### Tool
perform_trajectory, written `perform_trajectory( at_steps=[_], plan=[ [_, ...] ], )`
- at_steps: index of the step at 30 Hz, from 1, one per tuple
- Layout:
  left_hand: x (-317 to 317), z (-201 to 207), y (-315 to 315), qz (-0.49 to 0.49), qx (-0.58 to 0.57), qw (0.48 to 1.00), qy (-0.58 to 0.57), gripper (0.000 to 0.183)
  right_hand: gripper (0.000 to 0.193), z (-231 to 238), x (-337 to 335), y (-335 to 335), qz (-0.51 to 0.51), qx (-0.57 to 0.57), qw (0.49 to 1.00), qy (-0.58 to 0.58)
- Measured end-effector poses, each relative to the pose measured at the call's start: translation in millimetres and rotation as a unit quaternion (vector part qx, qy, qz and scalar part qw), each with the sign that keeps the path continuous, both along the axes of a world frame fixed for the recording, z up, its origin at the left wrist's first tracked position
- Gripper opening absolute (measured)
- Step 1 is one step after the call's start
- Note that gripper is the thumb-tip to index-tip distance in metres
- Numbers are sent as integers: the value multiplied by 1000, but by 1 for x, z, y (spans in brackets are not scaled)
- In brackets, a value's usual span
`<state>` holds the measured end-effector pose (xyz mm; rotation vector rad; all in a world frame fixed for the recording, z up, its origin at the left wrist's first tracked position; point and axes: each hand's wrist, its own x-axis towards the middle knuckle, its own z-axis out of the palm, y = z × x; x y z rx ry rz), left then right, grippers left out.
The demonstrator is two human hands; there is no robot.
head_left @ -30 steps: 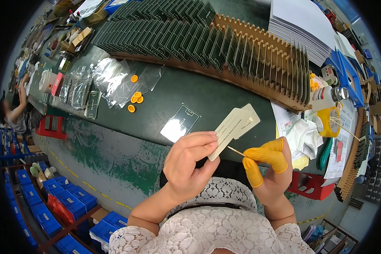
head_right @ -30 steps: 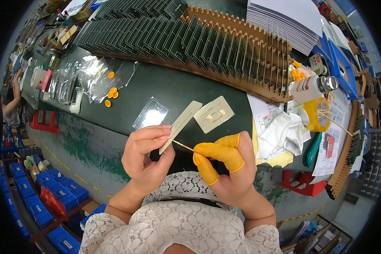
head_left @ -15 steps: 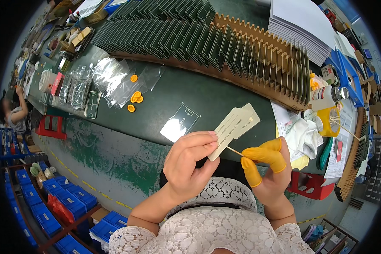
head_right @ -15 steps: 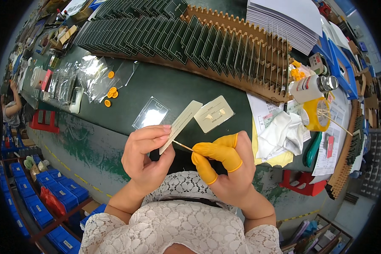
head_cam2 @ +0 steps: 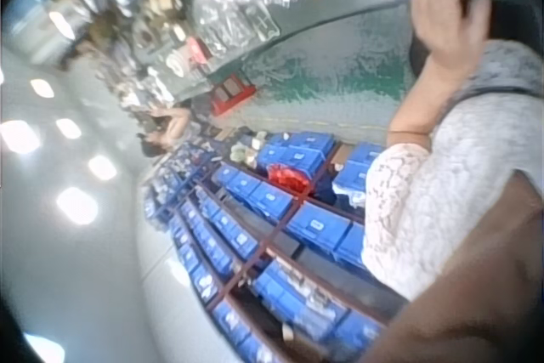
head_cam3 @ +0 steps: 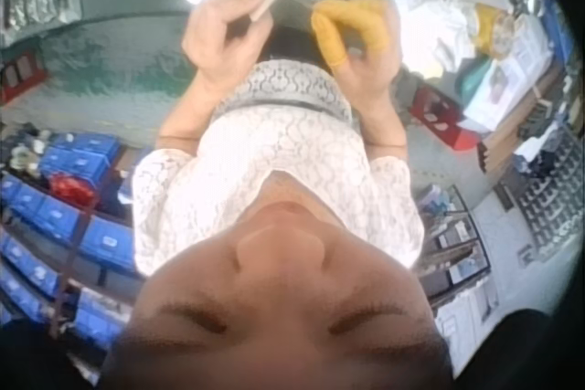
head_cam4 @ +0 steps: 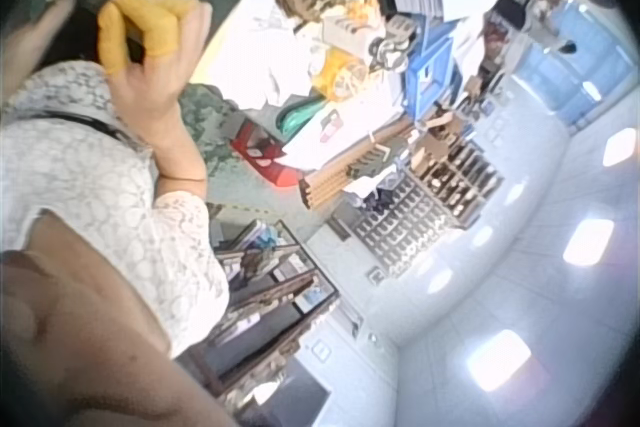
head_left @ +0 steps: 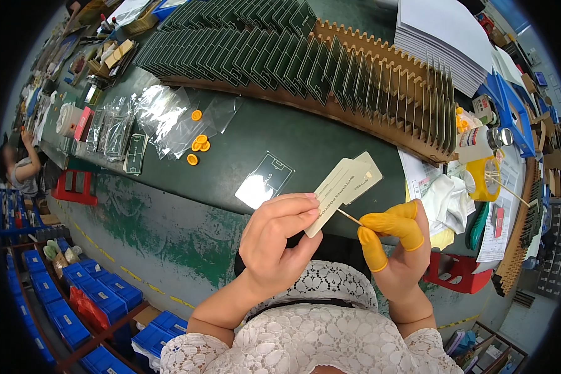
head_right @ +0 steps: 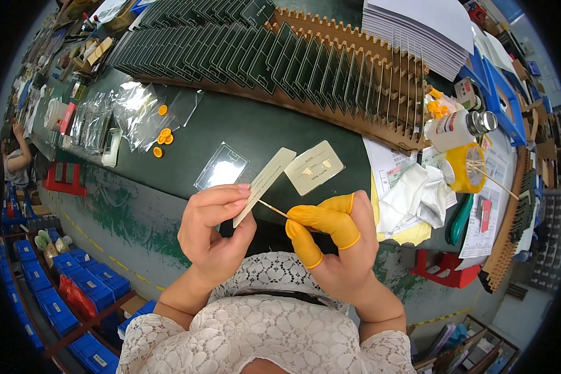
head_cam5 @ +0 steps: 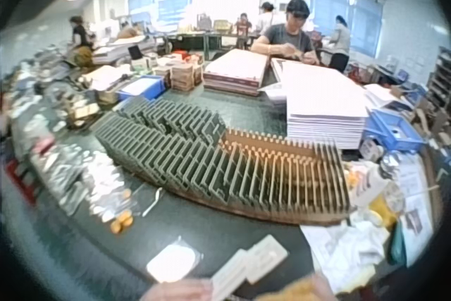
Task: The person applies a small amount of adhesive to a rectangular card using a wooden stick, then wipes the card with a white cloth. The person repeats this process on multiple cards, handling them one at a time.
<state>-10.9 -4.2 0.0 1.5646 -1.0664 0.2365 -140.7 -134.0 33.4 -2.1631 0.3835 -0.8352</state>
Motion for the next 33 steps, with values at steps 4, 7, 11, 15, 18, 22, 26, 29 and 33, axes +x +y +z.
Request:
perform_trajectory(
  at_steps=[4,7,11,15,18,22,26,29,33],
  plan=[
    [0,0,0,8,7,1000,-2,34,27,-1,-1,2,-2,8,1000,2],
    [2,0,-1,29,3,1000,5,32,25,-5,-2,-5,-29,-12,1000,-1],
    [10,-4,3,77,-13,997,22,31,23,-30,-1,-25,-69,-120,989,61],
    [13,-4,4,88,-5,996,12,33,21,-54,-6,-36,-70,-175,974,123],
    [13,-5,3,84,-7,996,9,33,20,-58,-5,-37,-69,-180,973,131],
    [13,-5,2,80,-10,997,15,34,19,-62,-4,-39,-69,-182,972,133],
    [12,-6,1,74,-11,997,14,34,19,-63,-5,-40,-66,-185,971,139],
    [12,-7,1,67,-11,998,13,33,19,-62,-5,-39,-69,-184,970,143],
    [10,-7,1,55,-20,998,18,33,19,-57,-6,-39,-67,-155,976,137]
  ],
)
